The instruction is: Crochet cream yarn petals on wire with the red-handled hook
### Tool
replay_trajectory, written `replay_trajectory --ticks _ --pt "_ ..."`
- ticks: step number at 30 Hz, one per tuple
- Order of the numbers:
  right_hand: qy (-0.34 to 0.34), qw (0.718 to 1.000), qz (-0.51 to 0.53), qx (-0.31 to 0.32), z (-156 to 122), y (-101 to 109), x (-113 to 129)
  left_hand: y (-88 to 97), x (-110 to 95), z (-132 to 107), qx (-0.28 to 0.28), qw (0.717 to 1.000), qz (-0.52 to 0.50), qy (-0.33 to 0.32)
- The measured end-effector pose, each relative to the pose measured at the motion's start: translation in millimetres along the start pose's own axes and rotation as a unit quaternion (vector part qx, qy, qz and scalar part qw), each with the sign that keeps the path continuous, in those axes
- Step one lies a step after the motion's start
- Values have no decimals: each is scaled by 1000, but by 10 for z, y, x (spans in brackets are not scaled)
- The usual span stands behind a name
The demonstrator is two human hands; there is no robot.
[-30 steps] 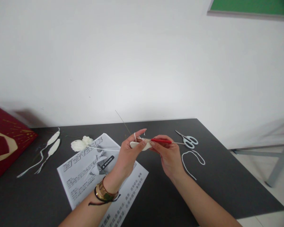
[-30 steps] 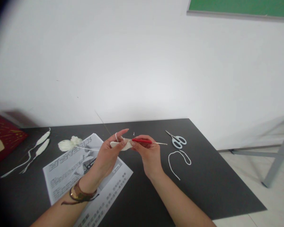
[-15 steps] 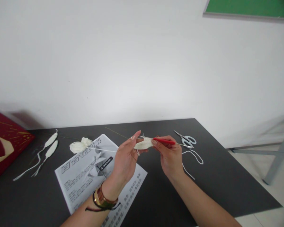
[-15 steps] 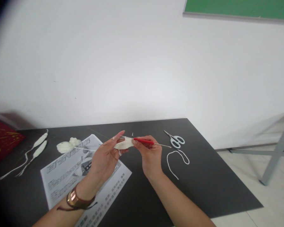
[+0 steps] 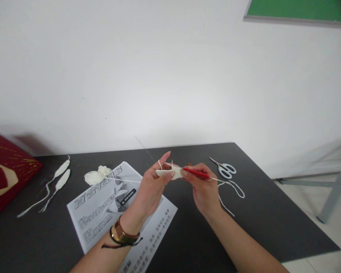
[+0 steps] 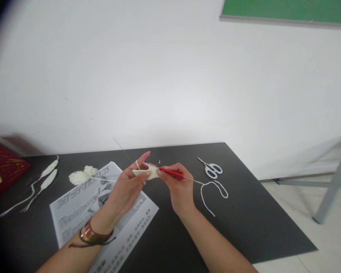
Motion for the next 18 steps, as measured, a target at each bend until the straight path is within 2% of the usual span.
replay_trajectory --ticks 3,7,11,18 --pt "-29 999 26 12 -11 -27 -5 26 27 3 -28 999 12 -14" --pt "-51 995 58 58 -10 -84 11 53 -34 6 -49 997 41 -36" --pt "-46 995 72 53 19 -70 24 87 -97 23 -43 995 90 -25" --pt "-106 986 112 56 55 -59 -43 128 -103 51 -34 993 114 7"
Point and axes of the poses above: each hand's wrist, its own z-axis towards the middle knuckle, its own y-axis out of the back of the hand, x = y × z, the point moved 5 cm from there along z, towards the middle knuckle, and after that the axes turned 2 degrees about y, right-handed, at the moved point
